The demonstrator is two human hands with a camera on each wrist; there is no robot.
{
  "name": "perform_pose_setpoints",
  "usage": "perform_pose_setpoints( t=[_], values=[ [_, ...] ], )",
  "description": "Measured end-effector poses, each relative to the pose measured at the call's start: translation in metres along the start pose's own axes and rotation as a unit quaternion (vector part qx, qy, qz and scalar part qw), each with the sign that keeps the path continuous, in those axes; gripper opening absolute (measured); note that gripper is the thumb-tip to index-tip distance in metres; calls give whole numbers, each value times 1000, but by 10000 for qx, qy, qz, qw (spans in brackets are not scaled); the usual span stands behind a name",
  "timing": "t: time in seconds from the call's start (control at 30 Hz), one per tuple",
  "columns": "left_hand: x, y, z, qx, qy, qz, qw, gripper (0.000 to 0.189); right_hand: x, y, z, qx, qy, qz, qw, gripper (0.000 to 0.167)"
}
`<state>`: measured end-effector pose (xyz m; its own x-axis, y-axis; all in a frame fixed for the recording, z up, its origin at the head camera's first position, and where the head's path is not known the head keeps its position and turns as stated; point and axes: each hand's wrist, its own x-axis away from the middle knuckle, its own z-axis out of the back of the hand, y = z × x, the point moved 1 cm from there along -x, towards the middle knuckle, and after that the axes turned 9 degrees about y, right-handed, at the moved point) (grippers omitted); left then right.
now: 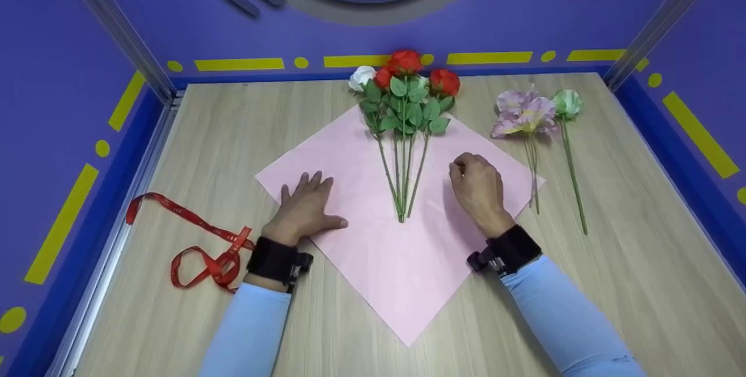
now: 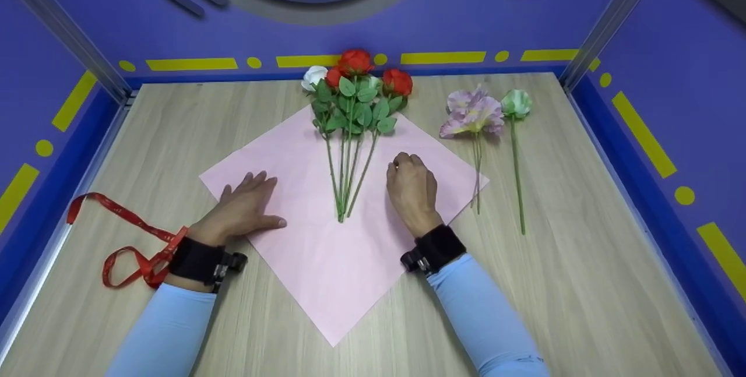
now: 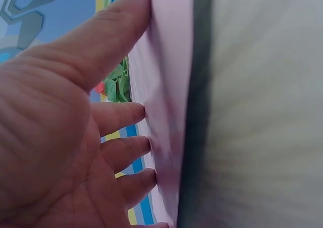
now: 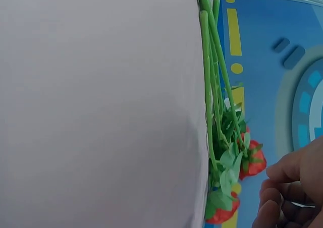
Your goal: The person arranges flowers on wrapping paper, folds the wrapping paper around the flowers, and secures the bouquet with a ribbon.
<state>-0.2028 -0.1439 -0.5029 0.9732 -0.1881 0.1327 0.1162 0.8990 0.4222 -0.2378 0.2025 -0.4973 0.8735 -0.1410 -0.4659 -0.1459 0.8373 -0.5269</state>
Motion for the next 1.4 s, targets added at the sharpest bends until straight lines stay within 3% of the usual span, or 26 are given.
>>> perform_pose_setpoints(
  t=[0.43,0.83,1.07,1.4],
  values=[
    [-1,-1,0,-1,-40,-19,10000,104,-3,63,42,252,296,-333,9987,19],
    [-1,0,1,-31,-38,-31,10000,104,-5,125,91,913,304,-885,9914,31],
    [-1,-1,1,-13,-49,3,10000,104,-3,150,105,1265,-108,-1052,9863,30],
    [-1,-1,1,-25,-41,-18,10000,105,-5,168,112,1478,-932,-1573,9720,36]
  ],
)
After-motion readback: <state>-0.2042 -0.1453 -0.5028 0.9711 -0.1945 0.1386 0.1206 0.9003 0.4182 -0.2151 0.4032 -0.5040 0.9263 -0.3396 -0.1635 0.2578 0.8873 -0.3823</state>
